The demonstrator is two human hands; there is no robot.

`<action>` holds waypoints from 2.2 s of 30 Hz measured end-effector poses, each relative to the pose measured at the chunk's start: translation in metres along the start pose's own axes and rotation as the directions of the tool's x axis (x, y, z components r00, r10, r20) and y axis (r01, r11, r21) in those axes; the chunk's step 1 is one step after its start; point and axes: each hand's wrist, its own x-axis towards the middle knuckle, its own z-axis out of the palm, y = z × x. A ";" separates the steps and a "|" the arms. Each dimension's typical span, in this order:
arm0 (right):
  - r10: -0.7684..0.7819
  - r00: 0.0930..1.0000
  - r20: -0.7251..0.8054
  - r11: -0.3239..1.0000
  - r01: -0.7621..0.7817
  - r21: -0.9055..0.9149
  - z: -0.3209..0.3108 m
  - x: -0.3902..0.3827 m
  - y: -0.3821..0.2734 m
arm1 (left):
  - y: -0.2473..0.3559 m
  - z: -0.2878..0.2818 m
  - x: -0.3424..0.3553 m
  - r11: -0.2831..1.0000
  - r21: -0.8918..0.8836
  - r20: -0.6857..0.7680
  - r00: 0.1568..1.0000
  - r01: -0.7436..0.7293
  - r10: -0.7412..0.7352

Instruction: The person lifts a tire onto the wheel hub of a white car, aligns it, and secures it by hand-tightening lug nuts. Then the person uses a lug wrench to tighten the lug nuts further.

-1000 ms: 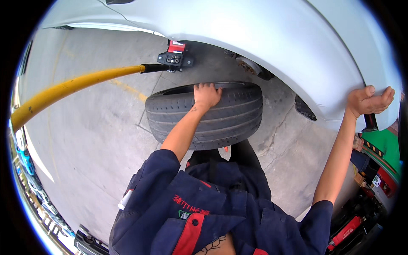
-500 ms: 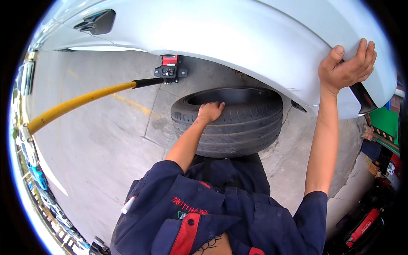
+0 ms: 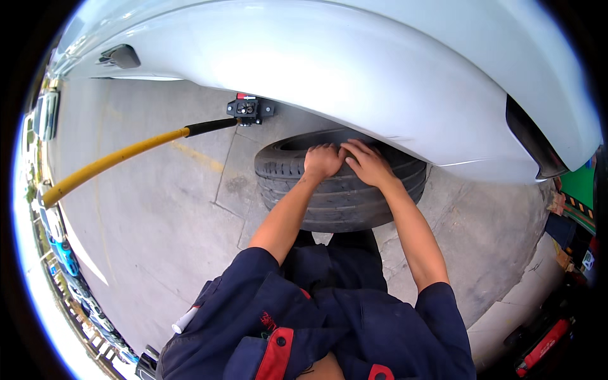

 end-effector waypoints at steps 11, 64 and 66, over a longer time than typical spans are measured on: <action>0.448 0.858 -0.251 0.840 -0.500 -0.211 0.034 0.001 0.029 | -0.025 -0.028 -0.001 0.986 -0.124 0.049 0.991 -0.115 0.122; 0.671 0.704 0.234 0.717 -0.696 0.035 0.081 0.084 0.041 | -0.093 -0.014 0.131 0.863 0.179 0.244 0.871 -0.472 0.426; 0.544 0.835 -0.086 0.834 -0.549 -0.053 0.061 0.086 0.021 | -0.079 -0.062 0.112 0.806 0.235 -0.228 0.775 -0.543 0.589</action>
